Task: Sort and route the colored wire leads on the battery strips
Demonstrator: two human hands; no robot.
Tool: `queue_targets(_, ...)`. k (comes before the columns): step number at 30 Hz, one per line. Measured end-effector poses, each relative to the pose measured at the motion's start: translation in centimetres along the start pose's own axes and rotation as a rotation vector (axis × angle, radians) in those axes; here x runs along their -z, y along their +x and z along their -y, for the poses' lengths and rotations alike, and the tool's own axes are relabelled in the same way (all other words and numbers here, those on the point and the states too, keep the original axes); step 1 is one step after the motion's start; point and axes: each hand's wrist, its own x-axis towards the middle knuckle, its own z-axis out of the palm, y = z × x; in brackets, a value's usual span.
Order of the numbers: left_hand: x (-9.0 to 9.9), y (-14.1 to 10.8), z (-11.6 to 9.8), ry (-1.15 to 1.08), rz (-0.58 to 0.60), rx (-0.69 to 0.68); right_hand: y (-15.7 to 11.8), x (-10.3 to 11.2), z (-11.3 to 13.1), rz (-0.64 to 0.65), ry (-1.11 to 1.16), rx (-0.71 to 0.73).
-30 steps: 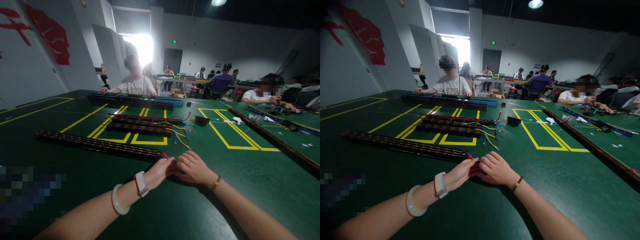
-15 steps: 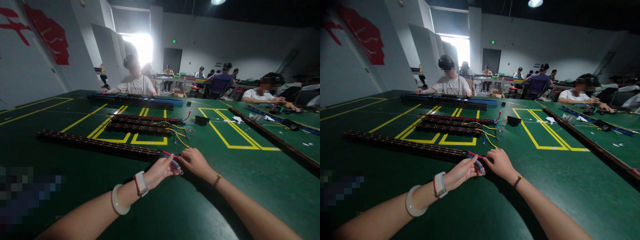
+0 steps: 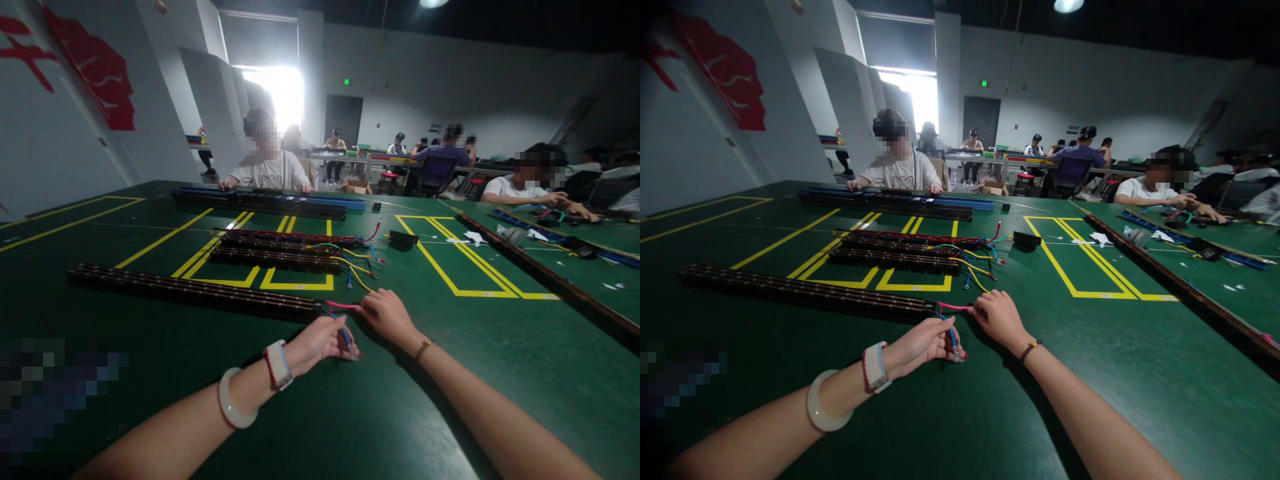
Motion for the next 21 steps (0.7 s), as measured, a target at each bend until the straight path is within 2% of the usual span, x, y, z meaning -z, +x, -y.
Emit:
queue_targets(6,-0.2,0.3,0.5,-0.010,-0.063,-0.011,-1.1,1.5,1.3,-0.032,0.148,-0.003)
queue_targets(10,-0.4,0.3,0.5,-0.014,-0.074,-0.017,-1.2,2.2,2.5,0.017,0.234,0.043)
queue_targets(14,-0.8,0.0,0.0,-0.005,-0.104,-0.006,-1.2,2.4,3.1,0.058,0.265,0.005)
queue_targets(21,-0.7,0.0,0.2,0.034,-0.045,-0.040,-1.2,2.0,3.7,0.066,0.238,-0.051)
